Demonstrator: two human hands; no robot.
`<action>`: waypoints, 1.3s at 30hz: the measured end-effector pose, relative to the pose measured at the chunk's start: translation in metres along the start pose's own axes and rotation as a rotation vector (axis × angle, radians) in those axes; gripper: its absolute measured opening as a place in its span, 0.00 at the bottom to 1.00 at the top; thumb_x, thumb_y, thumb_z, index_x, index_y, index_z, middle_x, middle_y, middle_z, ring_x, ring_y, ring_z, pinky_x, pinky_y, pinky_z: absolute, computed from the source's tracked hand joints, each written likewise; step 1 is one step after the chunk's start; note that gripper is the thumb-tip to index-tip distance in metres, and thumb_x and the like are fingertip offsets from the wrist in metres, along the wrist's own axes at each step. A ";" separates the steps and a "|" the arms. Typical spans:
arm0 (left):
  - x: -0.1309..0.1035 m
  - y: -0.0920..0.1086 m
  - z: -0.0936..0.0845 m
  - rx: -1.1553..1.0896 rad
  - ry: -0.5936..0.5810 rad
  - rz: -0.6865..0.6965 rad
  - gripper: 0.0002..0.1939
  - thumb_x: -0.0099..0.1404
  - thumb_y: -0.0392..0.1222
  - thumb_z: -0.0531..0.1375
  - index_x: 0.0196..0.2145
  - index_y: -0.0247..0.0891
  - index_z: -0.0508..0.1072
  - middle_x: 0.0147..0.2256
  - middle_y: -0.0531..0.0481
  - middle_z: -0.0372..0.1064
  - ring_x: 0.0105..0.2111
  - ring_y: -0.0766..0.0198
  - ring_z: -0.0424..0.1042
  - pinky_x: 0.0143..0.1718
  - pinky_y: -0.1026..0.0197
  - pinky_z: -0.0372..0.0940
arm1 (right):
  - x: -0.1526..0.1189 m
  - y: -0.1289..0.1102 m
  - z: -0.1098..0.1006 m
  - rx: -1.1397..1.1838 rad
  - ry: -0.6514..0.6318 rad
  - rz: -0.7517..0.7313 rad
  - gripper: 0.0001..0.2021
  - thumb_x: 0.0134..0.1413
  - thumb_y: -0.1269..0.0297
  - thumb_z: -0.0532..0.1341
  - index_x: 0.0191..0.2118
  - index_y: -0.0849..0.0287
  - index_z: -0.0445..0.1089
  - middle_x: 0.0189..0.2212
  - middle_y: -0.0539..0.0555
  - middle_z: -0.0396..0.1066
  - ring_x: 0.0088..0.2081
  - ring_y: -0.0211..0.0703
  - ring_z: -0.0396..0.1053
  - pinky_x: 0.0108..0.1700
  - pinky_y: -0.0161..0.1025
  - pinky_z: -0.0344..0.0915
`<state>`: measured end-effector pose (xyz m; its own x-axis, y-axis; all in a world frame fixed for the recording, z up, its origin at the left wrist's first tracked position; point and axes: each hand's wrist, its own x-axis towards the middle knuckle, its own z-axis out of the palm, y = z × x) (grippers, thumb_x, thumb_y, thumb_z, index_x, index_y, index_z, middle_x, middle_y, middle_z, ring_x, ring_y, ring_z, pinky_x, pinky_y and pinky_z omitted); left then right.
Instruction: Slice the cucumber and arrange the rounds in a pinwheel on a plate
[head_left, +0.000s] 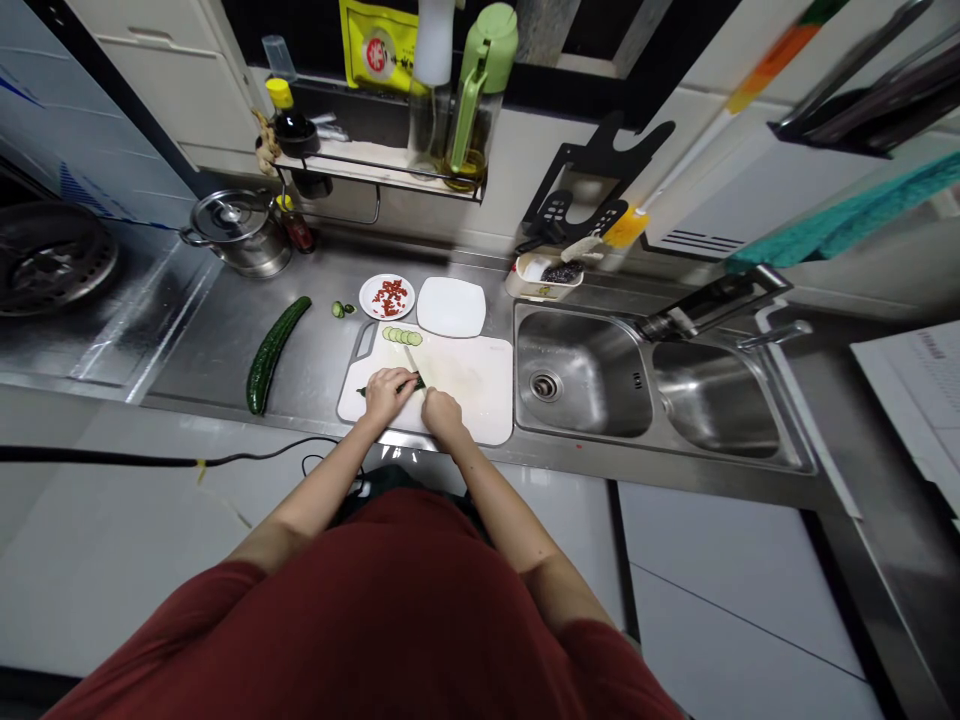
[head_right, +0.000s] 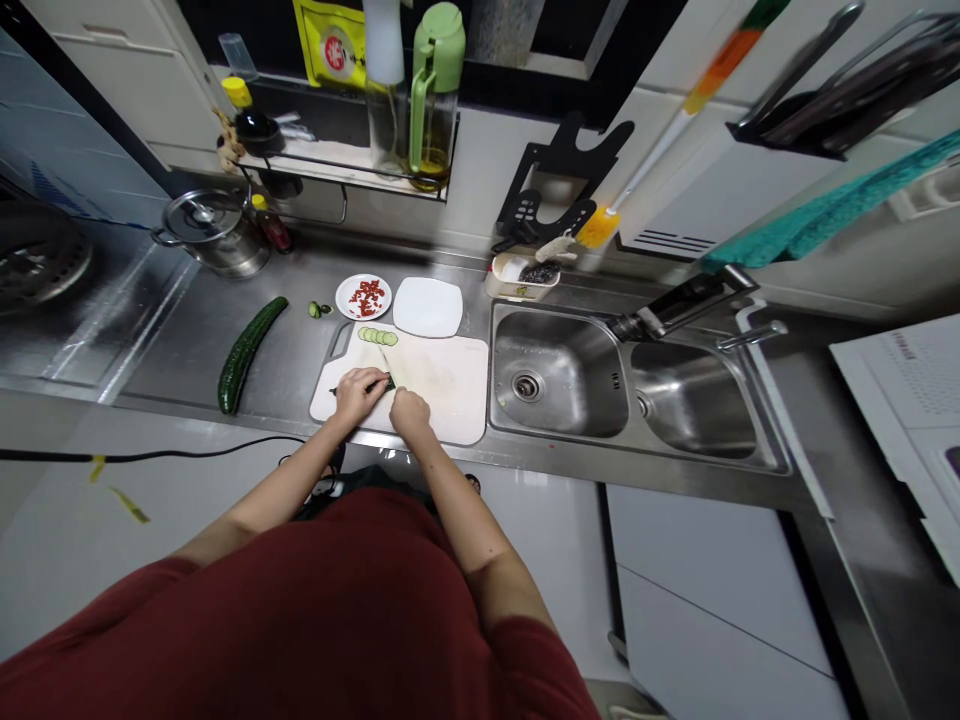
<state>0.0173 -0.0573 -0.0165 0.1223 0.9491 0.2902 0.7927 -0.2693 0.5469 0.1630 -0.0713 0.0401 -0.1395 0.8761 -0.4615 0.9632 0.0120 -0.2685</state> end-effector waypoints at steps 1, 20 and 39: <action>0.000 0.000 0.000 0.002 -0.003 -0.002 0.12 0.67 0.48 0.56 0.40 0.45 0.78 0.42 0.51 0.76 0.43 0.59 0.70 0.47 0.55 0.61 | 0.003 -0.002 -0.001 0.003 0.006 -0.001 0.14 0.64 0.72 0.47 0.49 0.64 0.66 0.44 0.63 0.74 0.47 0.49 0.72 0.46 0.39 0.65; -0.001 0.000 0.002 -0.019 0.008 -0.022 0.12 0.67 0.48 0.56 0.40 0.46 0.78 0.41 0.50 0.76 0.42 0.59 0.71 0.46 0.55 0.62 | -0.050 0.029 0.025 -0.060 -0.016 0.040 0.12 0.64 0.72 0.48 0.46 0.64 0.66 0.40 0.64 0.74 0.43 0.50 0.74 0.41 0.40 0.67; -0.001 0.011 -0.001 0.033 0.014 -0.084 0.10 0.66 0.46 0.57 0.39 0.47 0.78 0.42 0.51 0.76 0.43 0.57 0.71 0.47 0.52 0.60 | -0.014 0.006 0.000 -0.011 -0.038 0.014 0.14 0.60 0.76 0.49 0.48 0.64 0.66 0.44 0.64 0.74 0.47 0.48 0.73 0.44 0.40 0.66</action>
<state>0.0256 -0.0611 -0.0096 0.0466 0.9656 0.2559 0.8188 -0.1836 0.5439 0.1711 -0.0840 0.0446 -0.1340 0.8574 -0.4969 0.9676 0.0050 -0.2525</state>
